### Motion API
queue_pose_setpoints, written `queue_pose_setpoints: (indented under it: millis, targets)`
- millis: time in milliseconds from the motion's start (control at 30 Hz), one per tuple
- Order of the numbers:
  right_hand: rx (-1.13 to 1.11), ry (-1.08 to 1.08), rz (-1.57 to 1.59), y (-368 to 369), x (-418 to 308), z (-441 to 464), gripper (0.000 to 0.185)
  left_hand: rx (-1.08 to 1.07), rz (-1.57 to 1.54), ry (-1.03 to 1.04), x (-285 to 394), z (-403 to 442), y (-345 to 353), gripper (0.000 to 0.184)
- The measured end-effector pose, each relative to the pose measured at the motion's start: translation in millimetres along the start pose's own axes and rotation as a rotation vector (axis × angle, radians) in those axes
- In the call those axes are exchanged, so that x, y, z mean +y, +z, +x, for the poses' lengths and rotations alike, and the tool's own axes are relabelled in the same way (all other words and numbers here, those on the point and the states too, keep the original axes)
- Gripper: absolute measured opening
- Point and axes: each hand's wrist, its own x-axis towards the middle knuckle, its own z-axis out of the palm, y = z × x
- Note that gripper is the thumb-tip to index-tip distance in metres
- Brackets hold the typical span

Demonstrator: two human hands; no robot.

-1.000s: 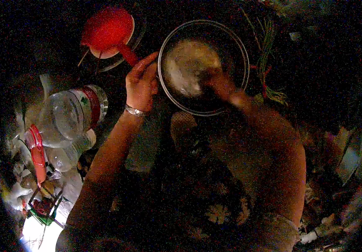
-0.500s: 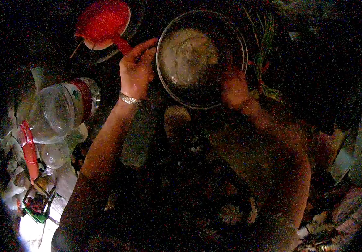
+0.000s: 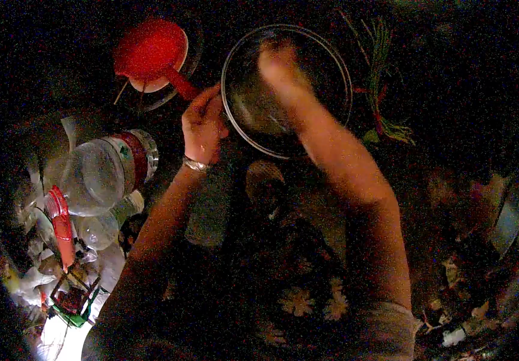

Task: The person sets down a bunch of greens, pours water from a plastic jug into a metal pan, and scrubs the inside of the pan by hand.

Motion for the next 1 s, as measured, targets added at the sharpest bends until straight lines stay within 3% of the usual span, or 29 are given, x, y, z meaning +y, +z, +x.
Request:
queue_pose_setpoints:
  millis: [33,133,233,300,400,500,600,733,767,867,933,967,1000]
  targets:
    - [0.022,-0.020,0.010,4.2,24.5,19.3,0.049,0.000,0.004,0.003,-1.4,-1.3,1.9,0.026]
    - [-0.418,0.438,0.672,-58.3,29.7,18.6,0.048,-0.021,-0.168,0.018,-7.9,-7.1,7.1,0.029]
    - [-0.059,0.417,0.494,-51.7,63.1,-5.8,0.045,-0.034,-0.207,-0.049,-6.0,-13.5,6.5,0.030]
    - [0.004,0.330,0.337,-42.9,64.9,-20.9,0.042,-0.058,-0.222,-0.075,-11.2,-15.1,3.1,0.031]
    - [-0.098,0.168,0.139,-40.5,57.3,-48.5,0.039,-0.063,-0.298,-0.101,-12.7,-22.0,2.9,0.030]
    - [-0.360,-0.047,-0.017,-47.8,45.2,-80.1,0.036,-0.095,-0.183,-0.035,-17.2,-15.3,1.9,0.030]
    - [-0.646,-0.274,-0.127,-37.6,65.8,-109.5,0.033,-0.032,-0.353,-0.085,-16.0,-3.3,-5.1,0.029]
    - [-1.012,-0.352,-0.395,-54.7,105.1,-104.7,0.030,0.012,-0.209,-0.048,-19.2,4.0,-17.8,0.026]
    - [-1.013,-0.354,-0.394,-55.2,100.4,-101.1,0.030,0.031,-0.156,-0.036,-22.7,3.3,-18.6,0.025]
    - [-0.593,-0.267,-0.969,-81.9,39.2,-67.9,0.032,0.038,-0.163,-0.086,-6.8,-4.4,-5.9,0.024]
    - [-0.360,-0.192,-0.982,-68.8,25.5,-60.1,0.037,0.043,-0.174,-0.116,-8.3,-9.1,-8.8,0.024]
    - [-0.268,-0.154,-0.830,-56.4,21.3,-52.8,0.042,0.034,-0.187,-0.103,-10.6,-10.5,-7.8,0.024]
    - [-0.386,0.099,-0.664,-58.9,-31.7,-50.4,0.045,0.017,-0.200,-0.087,-12.3,-10.8,-5.6,0.024]
